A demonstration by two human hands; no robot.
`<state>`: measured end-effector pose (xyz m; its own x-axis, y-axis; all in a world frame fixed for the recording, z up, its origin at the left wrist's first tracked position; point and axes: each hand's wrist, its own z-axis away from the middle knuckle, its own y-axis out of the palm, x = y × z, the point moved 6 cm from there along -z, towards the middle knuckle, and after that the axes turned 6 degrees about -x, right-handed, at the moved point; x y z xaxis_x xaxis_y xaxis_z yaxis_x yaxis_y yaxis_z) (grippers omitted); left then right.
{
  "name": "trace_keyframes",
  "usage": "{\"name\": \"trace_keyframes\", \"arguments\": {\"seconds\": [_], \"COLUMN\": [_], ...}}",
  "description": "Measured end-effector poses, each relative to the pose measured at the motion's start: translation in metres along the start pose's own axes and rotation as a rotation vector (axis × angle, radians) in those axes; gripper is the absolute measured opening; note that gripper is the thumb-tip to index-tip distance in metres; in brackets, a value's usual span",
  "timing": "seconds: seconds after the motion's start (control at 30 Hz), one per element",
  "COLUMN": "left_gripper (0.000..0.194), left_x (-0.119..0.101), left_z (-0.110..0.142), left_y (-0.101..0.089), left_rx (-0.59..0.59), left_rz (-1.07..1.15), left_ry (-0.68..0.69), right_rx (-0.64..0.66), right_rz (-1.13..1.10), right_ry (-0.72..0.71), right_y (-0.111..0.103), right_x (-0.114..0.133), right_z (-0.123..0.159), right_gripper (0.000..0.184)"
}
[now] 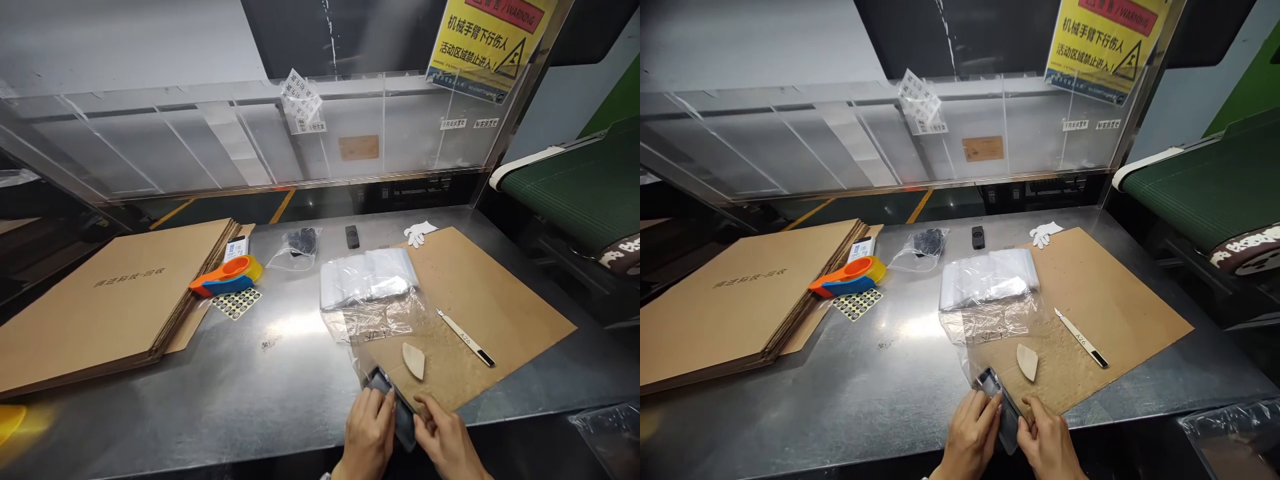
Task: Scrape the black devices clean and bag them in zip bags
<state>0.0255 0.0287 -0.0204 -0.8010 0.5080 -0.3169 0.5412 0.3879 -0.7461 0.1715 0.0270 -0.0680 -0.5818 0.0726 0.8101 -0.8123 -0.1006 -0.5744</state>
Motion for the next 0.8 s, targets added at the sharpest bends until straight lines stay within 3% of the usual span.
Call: {"name": "trace_keyframes", "arguments": {"seconds": [0.13,0.2,0.33,0.47,0.63,0.73,0.8], "left_gripper": [0.026,0.027,0.025,0.028,0.02,0.017,0.018], "left_x": [0.008,-0.001,-0.033,-0.034,-0.01,-0.018,-0.032], "left_z": [-0.006,-0.008,-0.004,-0.01,-0.045,-0.074,-0.093], "left_y": [-0.013,-0.017,-0.02,-0.021,-0.043,-0.06,-0.067], "left_rx": [-0.019,-0.063,-0.157,-0.047,0.007,0.01,0.025], "left_rz": [-0.024,0.001,0.048,-0.028,-0.151,-0.103,-0.013], "left_ry": [-0.007,0.111,0.374,0.291,0.091,0.137,0.169], "right_rx": [0.023,0.017,-0.062,-0.165,-0.135,-0.074,-0.054], "right_rz": [-0.232,-0.223,-0.078,0.041,0.049,-0.132,-0.406], "right_ry": [0.218,0.175,-0.049,-0.084,-0.098,-0.095,0.017], "right_y": [0.006,0.007,0.005,-0.004,-0.034,-0.059,-0.068], "right_x": [-0.012,-0.006,0.016,0.029,0.053,0.065,0.061], "right_z": [-0.009,-0.01,-0.008,-0.01,-0.013,-0.013,-0.013], "right_gripper": [0.044,0.046,0.047,0.039,0.038,0.039,0.041]}}
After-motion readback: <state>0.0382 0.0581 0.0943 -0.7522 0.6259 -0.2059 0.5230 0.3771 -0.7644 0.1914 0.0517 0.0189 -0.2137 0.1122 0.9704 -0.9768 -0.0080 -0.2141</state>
